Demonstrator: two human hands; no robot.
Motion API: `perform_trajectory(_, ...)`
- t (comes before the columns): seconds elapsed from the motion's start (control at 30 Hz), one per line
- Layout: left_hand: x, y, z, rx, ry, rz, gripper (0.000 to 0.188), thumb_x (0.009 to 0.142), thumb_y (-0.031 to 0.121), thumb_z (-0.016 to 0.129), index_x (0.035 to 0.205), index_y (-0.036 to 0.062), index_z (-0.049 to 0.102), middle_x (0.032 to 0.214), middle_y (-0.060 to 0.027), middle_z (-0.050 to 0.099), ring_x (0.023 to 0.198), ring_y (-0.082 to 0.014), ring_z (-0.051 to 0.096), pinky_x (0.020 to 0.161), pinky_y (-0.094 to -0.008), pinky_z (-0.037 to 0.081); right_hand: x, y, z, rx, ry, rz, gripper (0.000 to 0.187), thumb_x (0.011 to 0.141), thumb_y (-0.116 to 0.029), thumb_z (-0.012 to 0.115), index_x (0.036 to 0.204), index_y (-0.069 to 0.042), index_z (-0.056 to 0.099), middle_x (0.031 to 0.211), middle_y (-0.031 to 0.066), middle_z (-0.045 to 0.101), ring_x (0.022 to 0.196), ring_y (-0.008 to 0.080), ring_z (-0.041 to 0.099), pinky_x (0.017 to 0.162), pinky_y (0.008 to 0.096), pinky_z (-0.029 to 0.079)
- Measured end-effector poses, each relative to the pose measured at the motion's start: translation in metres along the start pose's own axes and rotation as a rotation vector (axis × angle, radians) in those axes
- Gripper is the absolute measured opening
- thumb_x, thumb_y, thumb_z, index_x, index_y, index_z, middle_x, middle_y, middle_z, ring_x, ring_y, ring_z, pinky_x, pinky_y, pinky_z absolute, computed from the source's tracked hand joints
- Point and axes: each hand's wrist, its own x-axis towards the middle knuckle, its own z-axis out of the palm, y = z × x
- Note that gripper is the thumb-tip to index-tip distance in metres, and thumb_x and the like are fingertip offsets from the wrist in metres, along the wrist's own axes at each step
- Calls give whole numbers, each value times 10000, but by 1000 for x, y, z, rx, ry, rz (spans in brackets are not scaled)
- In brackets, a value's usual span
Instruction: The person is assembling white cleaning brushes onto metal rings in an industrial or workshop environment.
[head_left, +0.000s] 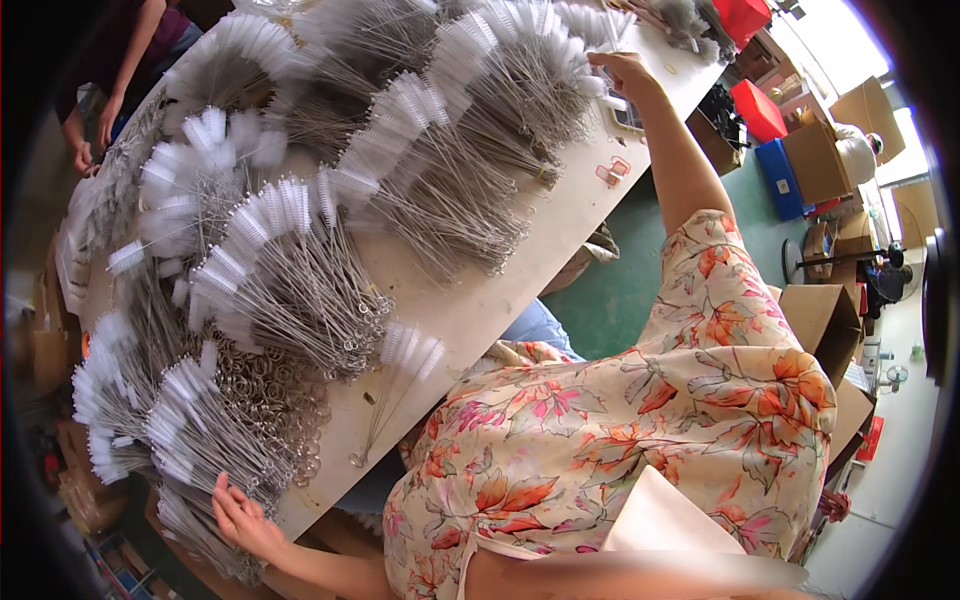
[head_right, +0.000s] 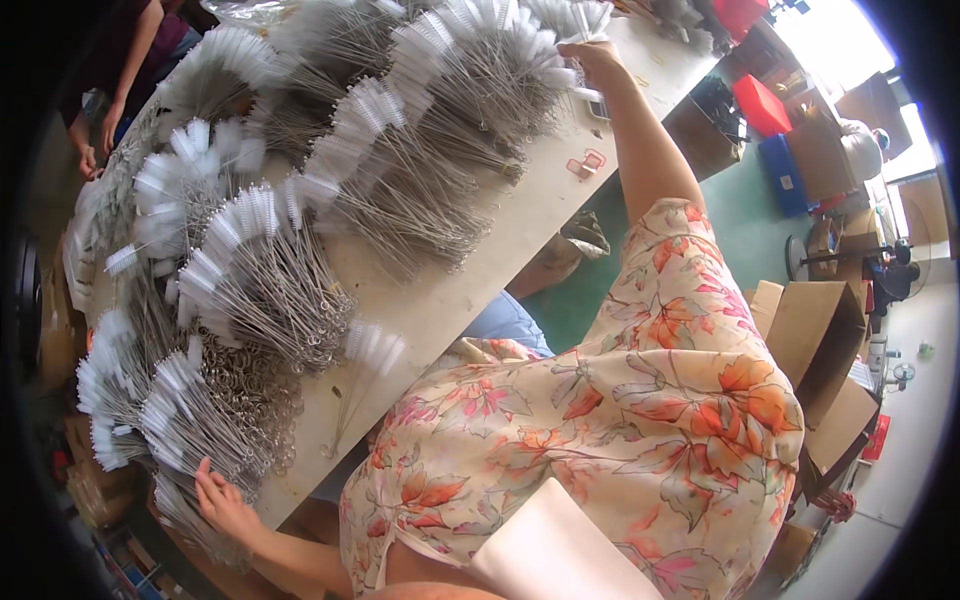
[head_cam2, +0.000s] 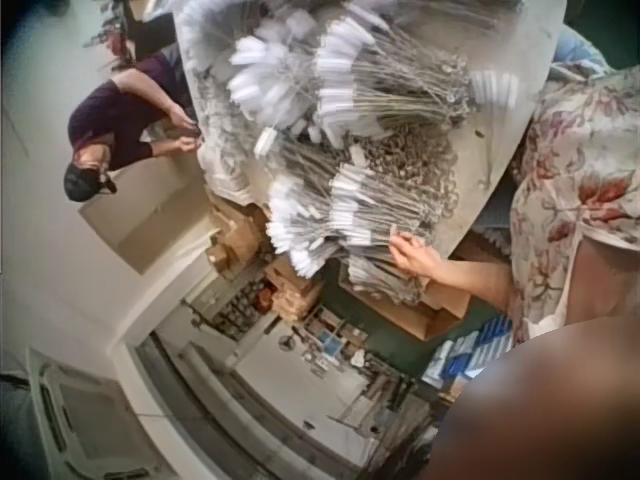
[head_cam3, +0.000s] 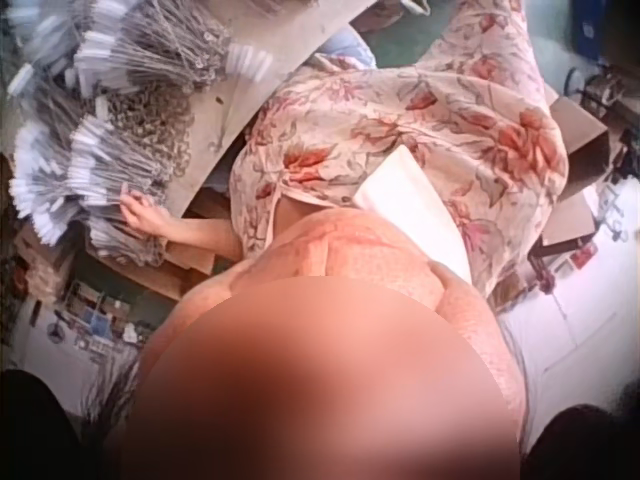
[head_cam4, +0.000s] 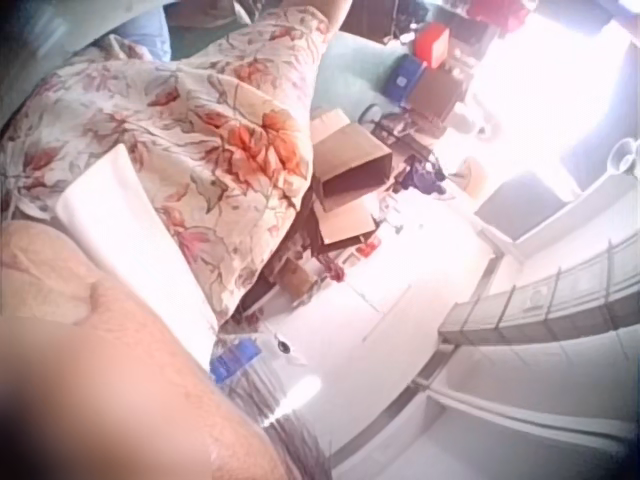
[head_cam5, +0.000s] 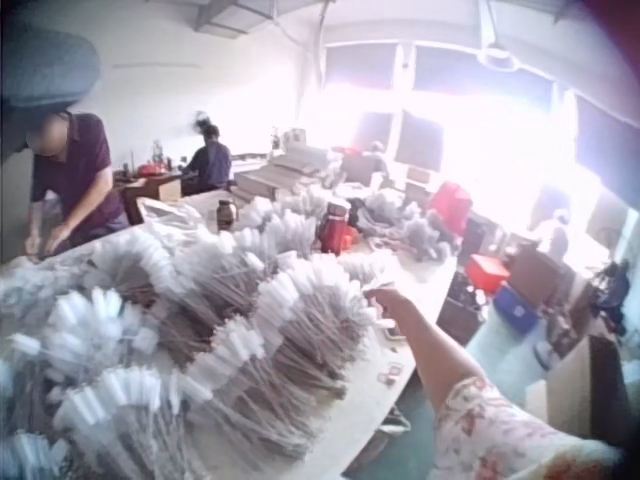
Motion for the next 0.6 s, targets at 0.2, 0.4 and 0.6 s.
perform_trajectory(0.2, -9, -3, 7, -103, -47, 44, 307, 933, 232, 469, 1077, -24, 556, 700, 40, 417, 518, -10, 265, 433, -162, 191, -68, -104, 23, -552, 434, -872, 222, 764, -288, 621, 765, -68, 655, 680, 64, 611, 619, 191, 587, 582, 304, 472)
perform_trajectory(0.4, -12, -4, 24, -104, -124, 208, 289, 930, 202, 470, 1039, -42, 581, 702, 35, 412, 544, -8, 289, 453, -169, 212, -7, -140, 20, -211, 514, -903, 157, 720, -230, 644, 706, -76, 669, 625, 83, 626, 574, 198, 602, 546, 319, 470)
perform_trajectory(0.6, -27, 6, 31, -71, -135, 139, 262, 930, 169, 459, 1009, -43, 592, 666, 45, 402, 486, -6, 255, 415, -165, 181, -47, -209, 2, 3, 414, -1081, 173, 829, -187, 563, 775, -29, 608, 670, 41, 578, 596, 96, 551, 543, 241, 453)
